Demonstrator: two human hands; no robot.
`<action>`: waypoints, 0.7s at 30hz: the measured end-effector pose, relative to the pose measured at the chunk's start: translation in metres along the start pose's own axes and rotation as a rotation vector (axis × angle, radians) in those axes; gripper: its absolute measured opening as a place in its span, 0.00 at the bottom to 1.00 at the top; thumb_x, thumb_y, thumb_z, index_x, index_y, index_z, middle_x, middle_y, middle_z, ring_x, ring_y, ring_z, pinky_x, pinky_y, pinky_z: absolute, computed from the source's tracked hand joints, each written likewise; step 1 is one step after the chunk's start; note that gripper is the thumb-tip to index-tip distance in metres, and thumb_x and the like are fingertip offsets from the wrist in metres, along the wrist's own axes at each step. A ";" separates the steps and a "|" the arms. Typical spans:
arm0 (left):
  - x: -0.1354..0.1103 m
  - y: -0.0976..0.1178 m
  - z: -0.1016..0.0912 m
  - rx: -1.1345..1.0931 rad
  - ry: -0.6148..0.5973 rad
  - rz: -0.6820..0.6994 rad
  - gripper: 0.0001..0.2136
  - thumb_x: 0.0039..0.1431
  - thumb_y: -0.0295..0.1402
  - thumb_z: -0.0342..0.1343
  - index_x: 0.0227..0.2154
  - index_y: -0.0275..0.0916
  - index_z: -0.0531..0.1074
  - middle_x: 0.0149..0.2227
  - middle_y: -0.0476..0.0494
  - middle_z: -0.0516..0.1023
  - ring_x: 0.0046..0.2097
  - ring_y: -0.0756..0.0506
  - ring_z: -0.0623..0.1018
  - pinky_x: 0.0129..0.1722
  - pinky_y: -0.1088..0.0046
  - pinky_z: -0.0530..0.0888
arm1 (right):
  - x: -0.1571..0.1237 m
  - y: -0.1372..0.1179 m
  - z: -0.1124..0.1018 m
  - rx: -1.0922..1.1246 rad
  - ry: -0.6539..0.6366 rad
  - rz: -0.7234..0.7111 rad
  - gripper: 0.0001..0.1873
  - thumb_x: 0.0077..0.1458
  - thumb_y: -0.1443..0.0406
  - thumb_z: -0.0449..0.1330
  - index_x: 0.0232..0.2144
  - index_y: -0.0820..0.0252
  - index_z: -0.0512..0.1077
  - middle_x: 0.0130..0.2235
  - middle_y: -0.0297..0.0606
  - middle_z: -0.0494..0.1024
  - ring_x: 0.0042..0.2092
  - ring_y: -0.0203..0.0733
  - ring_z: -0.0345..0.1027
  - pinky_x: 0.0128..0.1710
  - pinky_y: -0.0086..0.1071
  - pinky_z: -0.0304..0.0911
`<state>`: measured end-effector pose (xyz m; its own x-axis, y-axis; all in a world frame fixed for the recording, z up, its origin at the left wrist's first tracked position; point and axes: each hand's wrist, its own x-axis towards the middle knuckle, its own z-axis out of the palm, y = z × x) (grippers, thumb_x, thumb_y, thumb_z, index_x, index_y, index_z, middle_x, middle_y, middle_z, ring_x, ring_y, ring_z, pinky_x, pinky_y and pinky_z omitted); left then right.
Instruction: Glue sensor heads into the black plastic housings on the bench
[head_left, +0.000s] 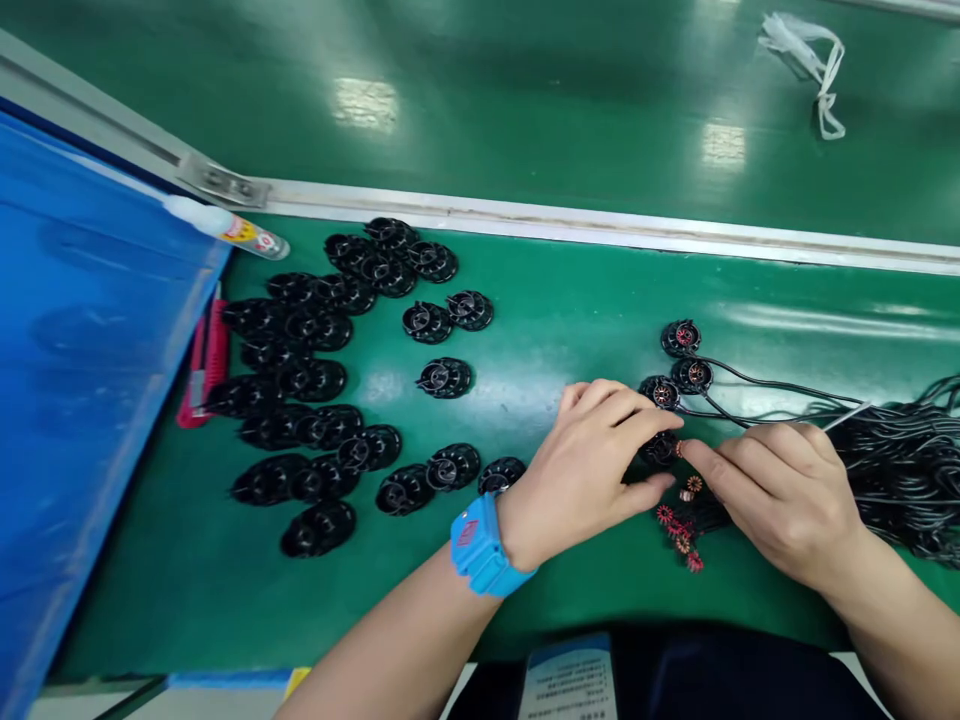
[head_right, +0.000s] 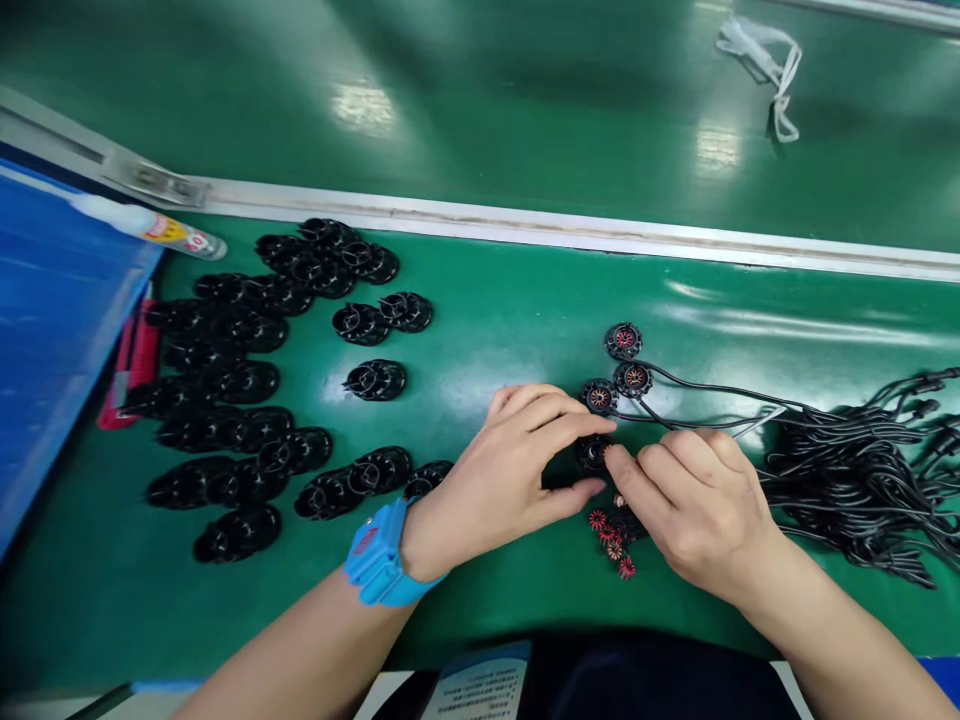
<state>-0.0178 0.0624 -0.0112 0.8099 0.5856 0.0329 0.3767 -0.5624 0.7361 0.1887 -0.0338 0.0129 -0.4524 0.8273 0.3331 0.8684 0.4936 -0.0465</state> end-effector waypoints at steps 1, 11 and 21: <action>0.000 0.000 0.002 0.005 0.015 -0.011 0.19 0.57 0.35 0.68 0.51 0.42 0.74 0.48 0.44 0.81 0.53 0.37 0.74 0.51 0.56 0.66 | 0.000 0.000 0.000 -0.007 -0.008 -0.006 0.11 0.66 0.70 0.58 0.48 0.67 0.77 0.31 0.37 0.79 0.34 0.41 0.59 0.35 0.38 0.52; 0.000 0.003 0.012 -0.121 0.031 -0.046 0.25 0.60 0.26 0.65 0.57 0.46 0.64 0.50 0.50 0.82 0.52 0.41 0.76 0.51 0.59 0.67 | -0.002 0.001 -0.008 -0.077 -0.059 -0.044 0.11 0.65 0.70 0.60 0.49 0.66 0.76 0.31 0.36 0.79 0.35 0.40 0.61 0.33 0.39 0.51; 0.002 0.008 0.014 -0.190 0.016 -0.026 0.25 0.60 0.20 0.61 0.56 0.45 0.65 0.50 0.51 0.83 0.51 0.41 0.76 0.52 0.59 0.68 | 0.019 -0.008 -0.023 -0.185 -0.217 -0.149 0.12 0.64 0.75 0.55 0.44 0.70 0.78 0.29 0.40 0.74 0.35 0.44 0.58 0.34 0.40 0.51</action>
<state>-0.0074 0.0511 -0.0146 0.7932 0.6086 0.0215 0.3046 -0.4271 0.8513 0.1777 -0.0280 0.0412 -0.5930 0.7971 0.1141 0.8024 0.5731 0.1667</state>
